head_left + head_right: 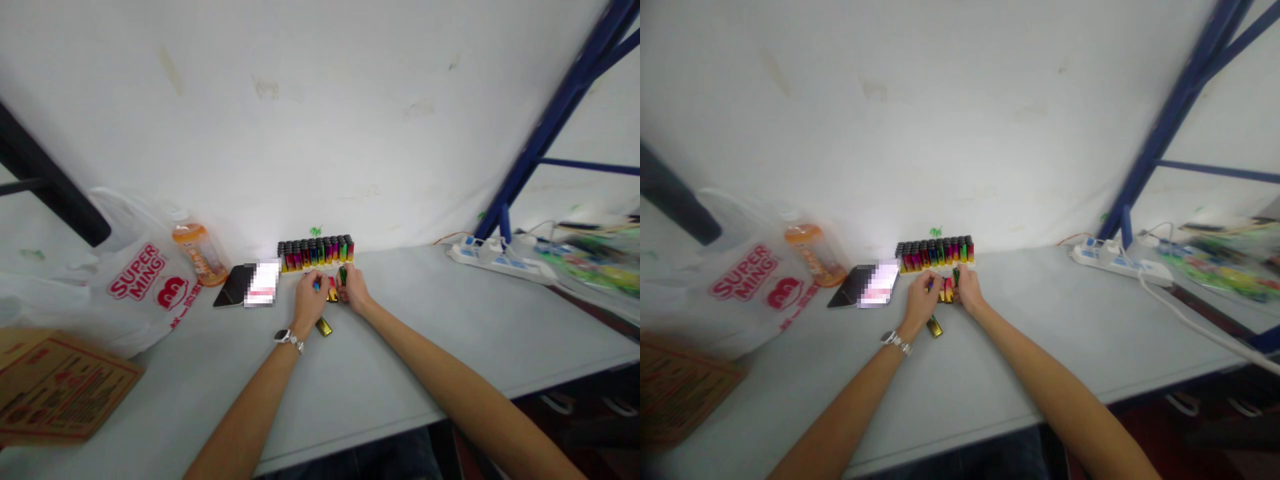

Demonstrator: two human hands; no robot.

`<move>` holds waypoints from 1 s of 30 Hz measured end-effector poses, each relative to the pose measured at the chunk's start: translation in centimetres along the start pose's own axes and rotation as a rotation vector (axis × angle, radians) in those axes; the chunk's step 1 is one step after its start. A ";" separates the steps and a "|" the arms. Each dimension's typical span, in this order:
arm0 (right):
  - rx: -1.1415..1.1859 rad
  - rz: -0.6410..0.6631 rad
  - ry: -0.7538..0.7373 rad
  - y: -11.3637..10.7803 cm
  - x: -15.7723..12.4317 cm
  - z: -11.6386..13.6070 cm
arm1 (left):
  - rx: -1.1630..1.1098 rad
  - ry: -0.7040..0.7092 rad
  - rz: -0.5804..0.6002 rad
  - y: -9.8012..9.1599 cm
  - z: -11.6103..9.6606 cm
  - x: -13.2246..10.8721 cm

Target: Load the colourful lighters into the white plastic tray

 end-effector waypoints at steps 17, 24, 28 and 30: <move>0.033 0.019 -0.034 -0.2 0.4 -0.2 | 0.416 0.167 0.132 1.9 -1.4 -0.8; 0.098 0.083 0.021 0.2 0.6 -0.8 | 0.562 0.193 0.264 3.3 -1.1 -1.5; 0.005 0.002 -0.060 -0.3 0.4 0.1 | 0.568 0.181 0.263 3.2 -1.0 -1.5; -0.021 -0.012 -0.083 -0.3 0.2 0.3 | 0.566 0.179 0.263 3.2 -1.0 -1.5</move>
Point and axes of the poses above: each hand's wrist, its own x-axis towards the middle knuckle, its own y-axis out of the palm, z = x × y, the point moved 10 cm from there along x, towards the middle knuckle, and after that the axes turned 7 degrees about x, right-handed, at the moved point
